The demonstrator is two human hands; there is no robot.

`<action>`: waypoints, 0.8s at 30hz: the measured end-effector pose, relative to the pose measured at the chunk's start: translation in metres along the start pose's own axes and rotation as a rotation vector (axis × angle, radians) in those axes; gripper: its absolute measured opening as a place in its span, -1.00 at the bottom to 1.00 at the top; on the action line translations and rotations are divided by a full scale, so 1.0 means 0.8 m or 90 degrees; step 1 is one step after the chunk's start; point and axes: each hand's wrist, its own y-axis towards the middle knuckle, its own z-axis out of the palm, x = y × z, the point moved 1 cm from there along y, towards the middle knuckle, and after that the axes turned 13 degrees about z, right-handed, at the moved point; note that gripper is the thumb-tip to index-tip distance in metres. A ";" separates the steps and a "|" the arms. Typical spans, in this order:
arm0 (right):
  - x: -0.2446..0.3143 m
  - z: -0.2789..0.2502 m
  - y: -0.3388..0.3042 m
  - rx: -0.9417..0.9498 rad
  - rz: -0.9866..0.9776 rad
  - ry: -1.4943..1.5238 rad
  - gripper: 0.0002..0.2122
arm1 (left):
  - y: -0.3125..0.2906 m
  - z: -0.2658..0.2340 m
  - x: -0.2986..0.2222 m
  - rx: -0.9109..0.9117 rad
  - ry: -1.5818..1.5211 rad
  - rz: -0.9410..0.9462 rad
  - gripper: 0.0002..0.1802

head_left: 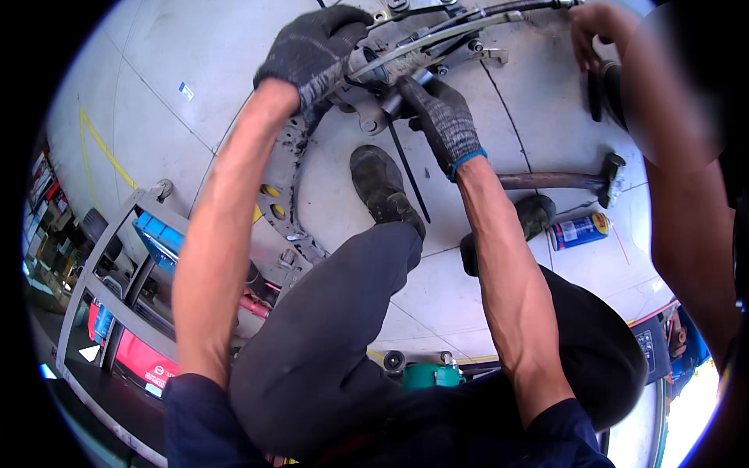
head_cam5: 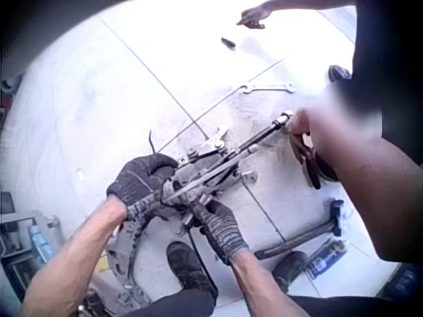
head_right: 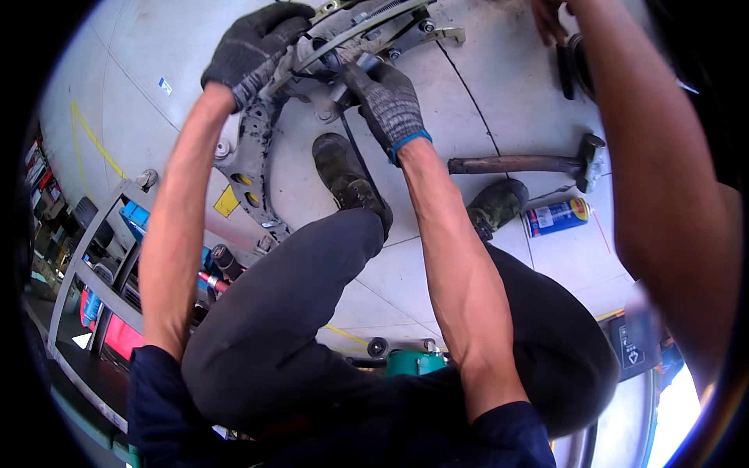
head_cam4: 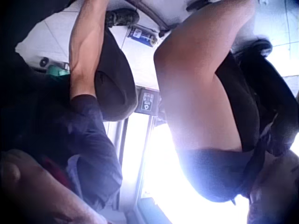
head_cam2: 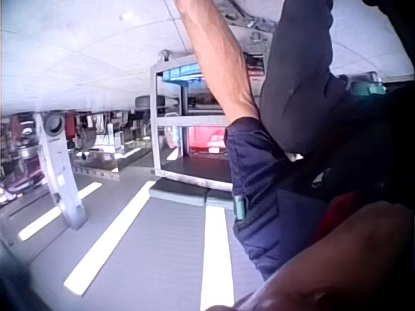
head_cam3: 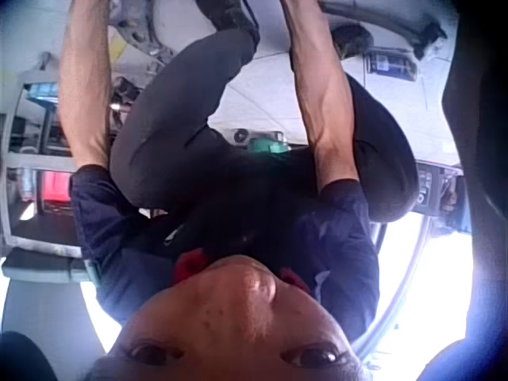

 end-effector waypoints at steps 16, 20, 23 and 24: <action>0.008 -0.005 0.058 -0.063 -0.176 -0.139 -0.29 | 0.078 0.058 0.015 0.258 -0.052 -0.064 -0.47; 0.010 0.002 0.048 -0.127 -0.206 -0.214 -0.35 | 0.077 0.054 0.024 0.269 -0.072 -0.088 -0.49; 0.000 0.002 0.036 -0.176 -0.243 -0.186 -0.50 | 0.070 0.053 0.012 0.256 -0.077 -0.106 -0.49; -0.002 -0.001 0.036 -0.157 -0.226 -0.168 -0.51 | 0.072 0.056 0.016 0.267 -0.079 -0.098 -0.50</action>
